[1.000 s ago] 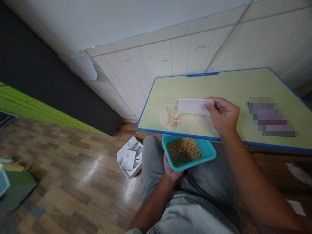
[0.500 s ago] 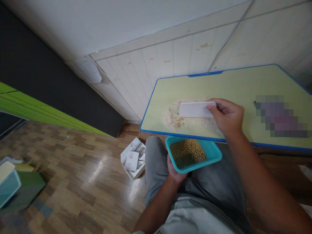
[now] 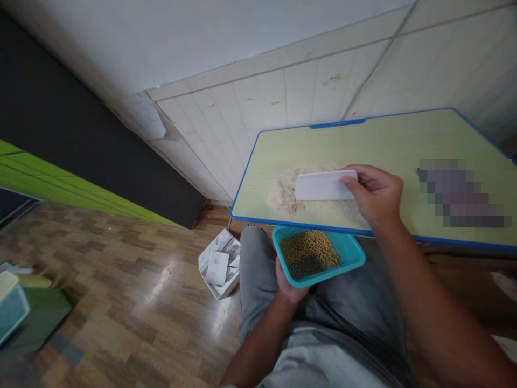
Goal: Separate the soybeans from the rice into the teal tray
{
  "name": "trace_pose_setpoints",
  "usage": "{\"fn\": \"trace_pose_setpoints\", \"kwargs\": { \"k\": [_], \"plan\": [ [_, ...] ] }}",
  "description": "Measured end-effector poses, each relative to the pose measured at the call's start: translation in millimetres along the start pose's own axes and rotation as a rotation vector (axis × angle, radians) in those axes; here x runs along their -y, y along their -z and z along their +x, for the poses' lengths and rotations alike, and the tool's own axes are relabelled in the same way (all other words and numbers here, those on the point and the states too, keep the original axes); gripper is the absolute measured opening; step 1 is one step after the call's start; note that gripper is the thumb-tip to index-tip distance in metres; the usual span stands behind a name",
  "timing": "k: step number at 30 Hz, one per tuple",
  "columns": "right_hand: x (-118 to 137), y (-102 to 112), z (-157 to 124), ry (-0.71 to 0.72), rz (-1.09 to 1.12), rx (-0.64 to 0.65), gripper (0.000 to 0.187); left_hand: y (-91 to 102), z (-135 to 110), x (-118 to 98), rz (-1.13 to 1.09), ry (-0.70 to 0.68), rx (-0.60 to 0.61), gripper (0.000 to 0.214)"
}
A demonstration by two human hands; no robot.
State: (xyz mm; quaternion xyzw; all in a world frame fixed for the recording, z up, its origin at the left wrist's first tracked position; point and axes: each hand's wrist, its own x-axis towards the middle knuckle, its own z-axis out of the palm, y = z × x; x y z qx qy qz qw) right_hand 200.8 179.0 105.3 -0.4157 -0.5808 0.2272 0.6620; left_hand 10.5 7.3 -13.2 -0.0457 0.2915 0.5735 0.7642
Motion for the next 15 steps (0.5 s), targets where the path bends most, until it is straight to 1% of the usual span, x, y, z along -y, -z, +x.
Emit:
{"fn": "trace_pose_setpoints", "kwargs": {
  "k": [4, 9, 12, 15],
  "plan": [
    [0, 0, 0, 0.003, -0.022, 0.009, 0.017, -4.3, -1, 0, -0.023, 0.014, -0.007, 0.059],
    [0, 1, 0, 0.0, 0.009, 0.02, 0.015, -8.5, -3, -2, -0.019, 0.012, -0.006, 0.057],
    [0, 2, 0, 0.009, 0.014, 0.013, 0.014, -10.9, -4, -2, -0.037, 0.023, -0.032, 0.058],
    [1, 3, 0, 0.008, 0.012, 0.054, 0.015, -14.0, -6, -3, -0.046, 0.029, -0.054, 0.06]
  ]
}}
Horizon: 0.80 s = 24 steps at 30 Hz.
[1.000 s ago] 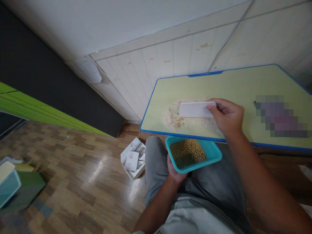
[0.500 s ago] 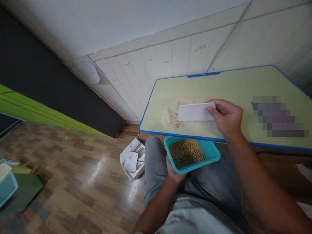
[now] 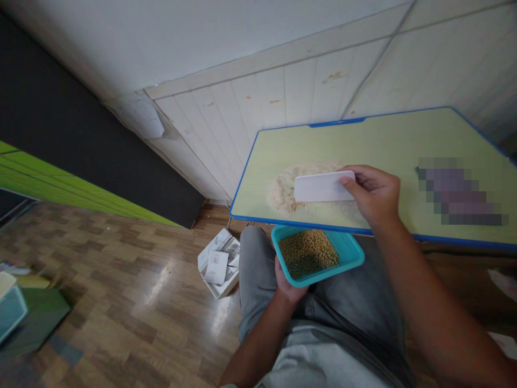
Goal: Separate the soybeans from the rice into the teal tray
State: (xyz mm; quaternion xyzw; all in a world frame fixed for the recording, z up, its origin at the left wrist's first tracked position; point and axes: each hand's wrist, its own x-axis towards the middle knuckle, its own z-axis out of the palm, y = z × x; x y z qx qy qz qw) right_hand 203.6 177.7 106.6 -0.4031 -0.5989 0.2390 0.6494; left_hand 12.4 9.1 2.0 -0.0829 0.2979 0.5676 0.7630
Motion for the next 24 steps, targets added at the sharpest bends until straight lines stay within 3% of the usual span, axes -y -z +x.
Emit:
{"fn": "trace_pose_setpoints", "kwargs": {
  "k": [6, 15, 24],
  "plan": [
    [1, 2, 1, 0.004, -0.028, -0.022, 0.015, -4.5, -1, 0, 0.001, -0.004, -0.009, 0.063],
    [0, -1, 0, -0.002, -0.037, -0.06, 0.013, 4.6, 4, 2, -0.024, -0.005, -0.006, 0.058],
    [-2, -5, 3, -0.028, -0.095, -0.161, 0.016, 5.6, 5, 2, 0.007, -0.006, 0.05, 0.057]
  ]
}}
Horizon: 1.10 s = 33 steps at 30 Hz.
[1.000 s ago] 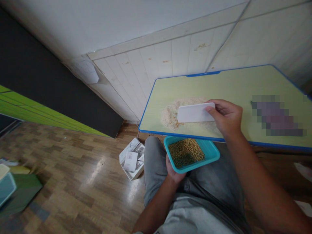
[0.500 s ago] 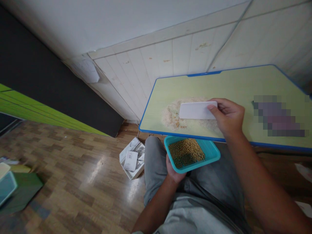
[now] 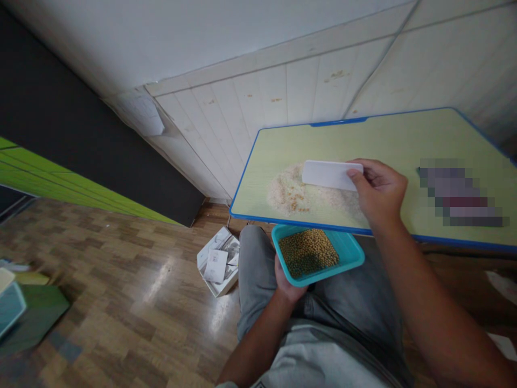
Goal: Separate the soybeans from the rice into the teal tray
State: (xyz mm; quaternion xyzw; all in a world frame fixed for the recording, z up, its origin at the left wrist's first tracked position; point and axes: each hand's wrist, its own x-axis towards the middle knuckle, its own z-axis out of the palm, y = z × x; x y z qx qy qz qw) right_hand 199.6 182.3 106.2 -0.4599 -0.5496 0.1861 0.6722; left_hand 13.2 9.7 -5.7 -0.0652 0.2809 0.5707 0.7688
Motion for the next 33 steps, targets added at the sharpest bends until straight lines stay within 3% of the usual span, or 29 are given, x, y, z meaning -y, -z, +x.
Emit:
{"fn": "trace_pose_setpoints", "kwargs": {
  "k": [9, 16, 33],
  "plan": [
    [1.9, 0.7, -0.8, 0.021, -0.011, 0.043, 0.011, -0.6, -0.3, 1.1, 0.032, -0.01, 0.033, 0.054],
    [1.3, -0.1, -0.1, 0.023, -0.039, -0.021, 0.013, -1.0, 0.5, 2.1, 0.004, -0.007, -0.006, 0.051],
    [3.0, -1.3, -0.7, 0.01, 0.009, 0.074, 0.011, -3.1, -1.2, 1.0, 0.014, 0.002, -0.003, 0.052]
  ]
}}
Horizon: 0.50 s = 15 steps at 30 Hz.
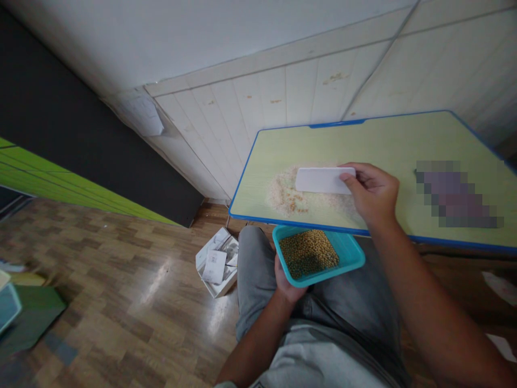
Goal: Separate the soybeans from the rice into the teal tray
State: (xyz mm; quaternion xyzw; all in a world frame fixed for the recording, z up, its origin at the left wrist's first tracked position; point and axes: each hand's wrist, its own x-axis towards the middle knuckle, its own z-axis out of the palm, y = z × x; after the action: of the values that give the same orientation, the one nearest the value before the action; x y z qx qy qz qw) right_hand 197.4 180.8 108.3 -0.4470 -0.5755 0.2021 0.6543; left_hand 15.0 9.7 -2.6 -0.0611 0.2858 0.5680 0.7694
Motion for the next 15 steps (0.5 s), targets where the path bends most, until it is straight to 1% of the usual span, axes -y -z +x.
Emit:
{"fn": "trace_pose_setpoints", "kwargs": {
  "k": [4, 11, 15],
  "plan": [
    [1.4, 1.2, -0.1, -0.003, 0.011, 0.008, 0.012, 2.5, 1.7, 0.1, 0.009, -0.001, 0.024, 0.053],
    [1.8, 2.4, -1.4, -0.008, 0.027, 0.053, 0.012, 0.2, -0.2, -0.4, -0.003, 0.003, 0.025, 0.057],
    [2.1, 2.7, -1.6, -0.004, 0.054, 0.042, 0.011, -0.6, -0.6, -0.5, 0.018, -0.007, 0.029, 0.052]
  ]
}}
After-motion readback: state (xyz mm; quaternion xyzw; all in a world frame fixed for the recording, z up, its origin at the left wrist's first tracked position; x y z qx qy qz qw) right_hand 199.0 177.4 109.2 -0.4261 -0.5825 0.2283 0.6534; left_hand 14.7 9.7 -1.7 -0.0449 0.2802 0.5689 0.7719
